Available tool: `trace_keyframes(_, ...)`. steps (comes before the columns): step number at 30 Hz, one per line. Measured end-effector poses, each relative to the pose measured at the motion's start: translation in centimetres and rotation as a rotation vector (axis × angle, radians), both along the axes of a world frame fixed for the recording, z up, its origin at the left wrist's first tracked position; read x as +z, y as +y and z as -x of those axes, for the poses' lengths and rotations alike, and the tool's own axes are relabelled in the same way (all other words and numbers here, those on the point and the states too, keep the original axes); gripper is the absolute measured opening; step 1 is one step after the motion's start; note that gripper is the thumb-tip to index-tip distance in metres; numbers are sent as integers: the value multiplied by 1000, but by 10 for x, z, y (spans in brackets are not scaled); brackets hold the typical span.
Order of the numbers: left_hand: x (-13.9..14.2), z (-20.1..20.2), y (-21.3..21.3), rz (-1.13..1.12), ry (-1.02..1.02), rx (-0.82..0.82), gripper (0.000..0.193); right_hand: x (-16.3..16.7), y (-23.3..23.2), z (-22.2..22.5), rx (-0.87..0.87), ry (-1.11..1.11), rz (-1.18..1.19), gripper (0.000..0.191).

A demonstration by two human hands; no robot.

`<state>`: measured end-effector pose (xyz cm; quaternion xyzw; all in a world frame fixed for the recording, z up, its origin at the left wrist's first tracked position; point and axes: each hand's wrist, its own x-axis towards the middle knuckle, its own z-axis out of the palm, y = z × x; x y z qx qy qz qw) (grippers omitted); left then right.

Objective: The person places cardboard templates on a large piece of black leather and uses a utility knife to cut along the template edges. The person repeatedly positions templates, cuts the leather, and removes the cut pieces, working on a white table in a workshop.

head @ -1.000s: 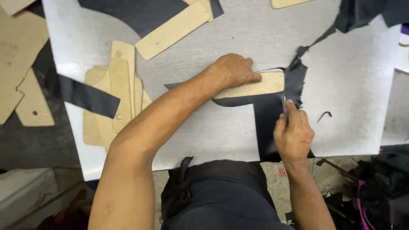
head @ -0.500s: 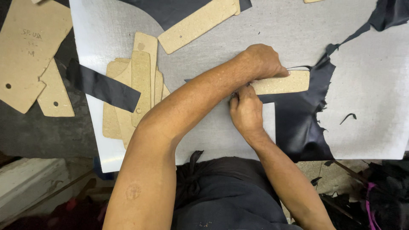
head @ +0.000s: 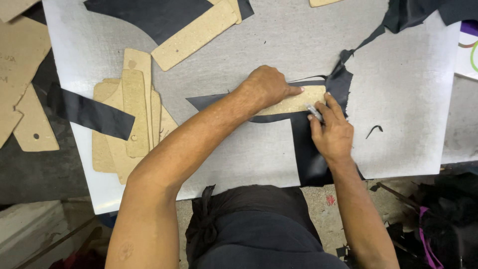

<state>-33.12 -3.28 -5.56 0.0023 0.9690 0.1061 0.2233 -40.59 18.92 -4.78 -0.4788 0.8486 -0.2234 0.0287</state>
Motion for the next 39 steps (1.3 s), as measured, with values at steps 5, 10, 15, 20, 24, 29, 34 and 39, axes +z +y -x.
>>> trace_keyframes(5,18,-58,5,-70,371,436,43,-19,1,4,-4,47,99,19)
trace_keyframes(10,8,-133,52,-194,706,814,19,-20,3,6,5,79,134,18)
trace_keyframes(15,-18,-138,73,-118,855,908,19,-16,2,12,67,85,160,17)
trace_keyframes(20,-22,-134,74,-153,879,952,22,-15,6,20,76,0,170,20)
trace_keyframes(24,-3,-133,74,-259,883,1037,26,-1,23,49,26,-452,375,38)
trace_keyframes(29,22,-103,43,-198,593,660,34,23,38,82,43,-237,215,37)
trace_keyframes(34,13,-54,9,-191,106,492,29,19,0,37,418,-60,-16,33)
trace_keyframes(39,6,-39,1,-101,69,328,60,7,-47,-19,670,35,47,31)
